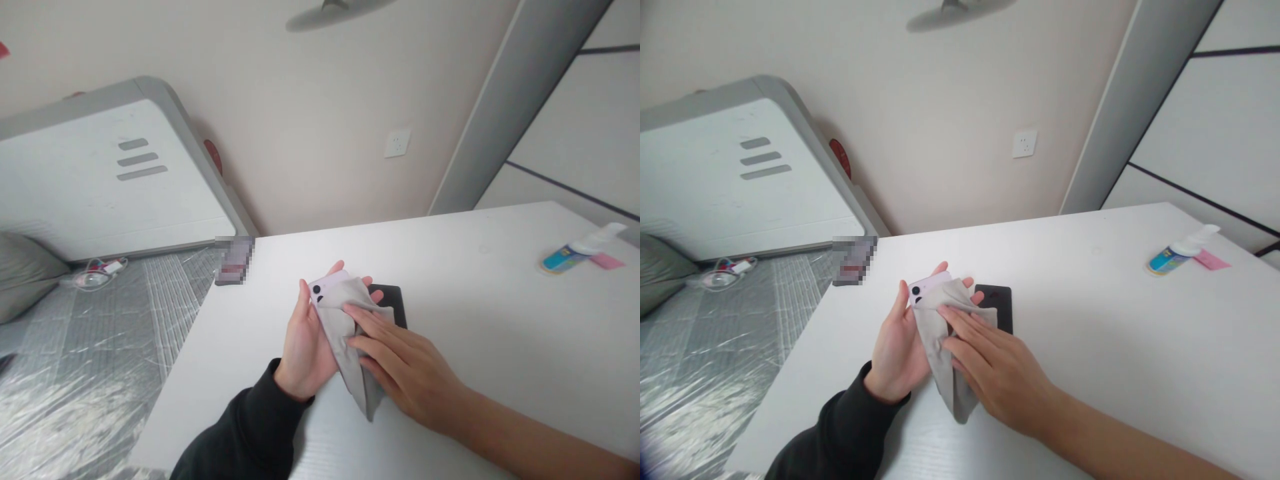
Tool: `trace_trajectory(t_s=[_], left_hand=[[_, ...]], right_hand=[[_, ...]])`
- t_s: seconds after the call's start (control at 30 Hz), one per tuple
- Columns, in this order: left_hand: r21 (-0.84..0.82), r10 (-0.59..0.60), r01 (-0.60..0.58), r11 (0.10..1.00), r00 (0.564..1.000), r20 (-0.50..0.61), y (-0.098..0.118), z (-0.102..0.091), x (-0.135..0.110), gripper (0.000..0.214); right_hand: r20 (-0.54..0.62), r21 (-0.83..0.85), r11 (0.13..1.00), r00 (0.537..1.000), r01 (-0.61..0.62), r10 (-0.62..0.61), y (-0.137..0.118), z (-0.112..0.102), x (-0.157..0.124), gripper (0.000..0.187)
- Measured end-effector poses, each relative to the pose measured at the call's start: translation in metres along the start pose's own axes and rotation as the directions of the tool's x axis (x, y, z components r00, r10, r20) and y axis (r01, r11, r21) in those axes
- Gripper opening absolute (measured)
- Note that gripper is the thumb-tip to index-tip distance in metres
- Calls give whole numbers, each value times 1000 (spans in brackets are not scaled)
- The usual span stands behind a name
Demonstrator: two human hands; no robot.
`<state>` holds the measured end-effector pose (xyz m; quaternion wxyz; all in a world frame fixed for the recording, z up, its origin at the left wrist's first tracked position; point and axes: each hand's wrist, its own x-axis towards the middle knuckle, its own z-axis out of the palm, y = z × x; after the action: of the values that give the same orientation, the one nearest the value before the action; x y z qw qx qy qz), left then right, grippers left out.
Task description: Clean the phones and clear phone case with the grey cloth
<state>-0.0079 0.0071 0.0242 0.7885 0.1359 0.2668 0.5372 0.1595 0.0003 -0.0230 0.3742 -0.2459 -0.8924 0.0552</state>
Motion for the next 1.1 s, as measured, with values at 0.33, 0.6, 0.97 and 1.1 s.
trace_trajectory(t_s=[0.33, 0.6, 0.97, 1.1], left_hand=[[-36, -55, 55, 998, 998, 15, -10, 1, 0, 67], [45, -102, 102, 994, 995, -6, -15, -2, 1, 67], [4, -163, 164, 987, 986, -15, -25, -10, 4, 70], [-25, -212, 213, 977, 977, 30, -25, -11, 2, 70]], right_hand=[[-175, 281, 954, 971, -108, 162, -4, -2, -3, 52], [-188, 163, 970, 959, -180, 210, 0, -10, 8, 7], [37, 431, 778, 870, -458, 491, 0, -19, 14, 23], [199, 571, 761, 951, -308, 236, -7, -23, 10, 30]])
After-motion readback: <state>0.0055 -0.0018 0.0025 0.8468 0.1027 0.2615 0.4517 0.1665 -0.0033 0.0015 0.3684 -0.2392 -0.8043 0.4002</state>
